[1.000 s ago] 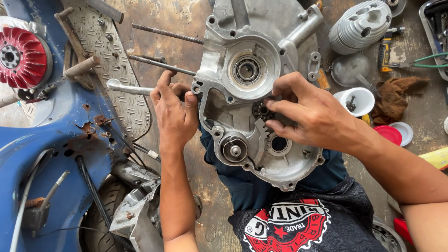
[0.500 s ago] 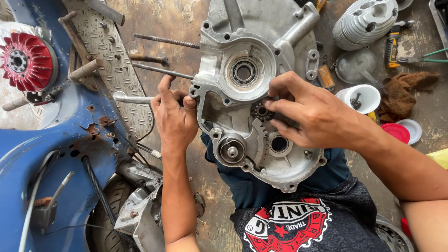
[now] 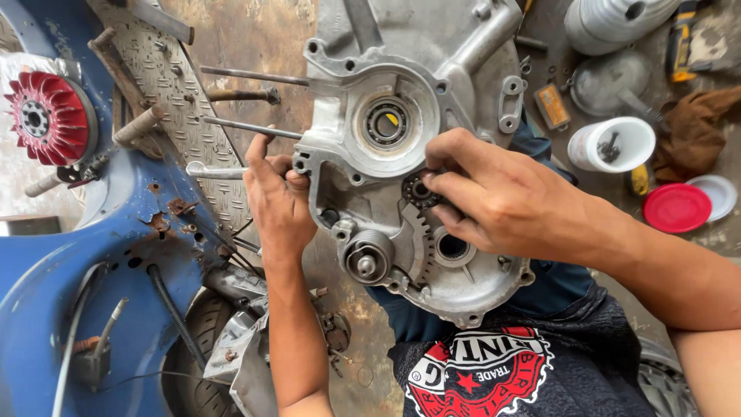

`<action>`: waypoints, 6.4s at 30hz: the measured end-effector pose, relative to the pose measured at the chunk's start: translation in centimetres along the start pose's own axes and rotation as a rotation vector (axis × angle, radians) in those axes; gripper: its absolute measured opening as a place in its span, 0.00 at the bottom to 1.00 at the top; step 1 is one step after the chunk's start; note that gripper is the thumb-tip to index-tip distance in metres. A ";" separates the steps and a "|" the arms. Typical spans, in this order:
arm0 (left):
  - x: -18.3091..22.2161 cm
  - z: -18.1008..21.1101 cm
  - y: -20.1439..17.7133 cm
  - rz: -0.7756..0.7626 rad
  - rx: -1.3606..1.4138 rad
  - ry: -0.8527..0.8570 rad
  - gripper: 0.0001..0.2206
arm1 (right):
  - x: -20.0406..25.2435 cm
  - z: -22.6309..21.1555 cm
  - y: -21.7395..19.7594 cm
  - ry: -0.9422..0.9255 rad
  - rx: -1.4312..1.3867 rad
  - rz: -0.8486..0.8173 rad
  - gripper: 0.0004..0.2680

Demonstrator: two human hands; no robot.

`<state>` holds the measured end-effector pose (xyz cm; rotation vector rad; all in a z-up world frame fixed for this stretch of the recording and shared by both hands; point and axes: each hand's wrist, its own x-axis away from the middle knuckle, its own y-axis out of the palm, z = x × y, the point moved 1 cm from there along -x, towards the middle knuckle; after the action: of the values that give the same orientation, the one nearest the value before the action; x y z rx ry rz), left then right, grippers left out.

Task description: Assembling internal gears and components into a motorcycle engine crankcase.

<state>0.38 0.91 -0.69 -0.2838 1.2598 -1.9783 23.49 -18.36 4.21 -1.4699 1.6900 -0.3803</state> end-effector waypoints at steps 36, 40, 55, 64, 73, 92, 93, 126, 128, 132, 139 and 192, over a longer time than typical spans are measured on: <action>-1.3 2.8 0.5 -0.109 -0.105 -0.264 0.27 | 0.1 2.2 -0.2 -0.016 -0.149 0.085 0.02; -1.3 2.9 0.2 -0.114 -0.121 -0.283 0.30 | 0.0 2.2 -0.1 -0.024 -0.141 0.052 0.02; -1.2 2.6 0.2 -0.147 -0.231 -0.334 0.29 | -0.2 2.1 -0.6 -0.026 -0.100 0.006 0.02; -1.3 2.9 -0.1 -0.154 -0.276 -0.317 0.23 | -0.4 1.9 -0.8 -0.027 -0.083 0.045 0.04; -0.6 2.5 -0.3 -0.186 -0.322 -0.291 0.27 | -0.1 1.9 -0.8 0.008 -0.064 -0.024 0.06; 0.4 3.0 -0.5 -0.141 -0.356 -0.315 0.28 | 0.1 1.5 -1.0 -0.001 -0.039 -0.055 0.08; 0.4 2.9 -0.6 -0.140 -0.353 -0.310 0.29 | 0.1 1.4 -1.0 0.009 -0.042 -0.055 0.08; 1.4 2.1 0.1 0.009 -0.292 -0.223 0.25 | -0.3 0.0 -0.8 0.088 -0.013 -0.058 0.09; 1.4 2.1 -0.1 0.006 -0.274 -0.224 0.25 | -0.4 -0.1 -0.7 0.076 -0.007 -0.055 0.09; 1.5 2.5 -0.3 0.034 -0.208 -0.181 0.24 | -0.4 -0.2 -0.7 0.062 0.005 -0.050 0.09; 1.9 2.0 -0.4 0.015 -0.111 -0.142 0.26 | -0.3 -0.6 -0.9 0.043 0.005 -0.043 0.08; 0.2 11.7 -4.4 -0.264 0.238 0.516 0.18 | 0.3 -0.2 -0.8 -0.021 -0.034 -0.064 0.14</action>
<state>4.49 -6.20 8.67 0.2056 1.3242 -2.5079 23.85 -18.88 4.81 -1.5504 1.6434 -0.3705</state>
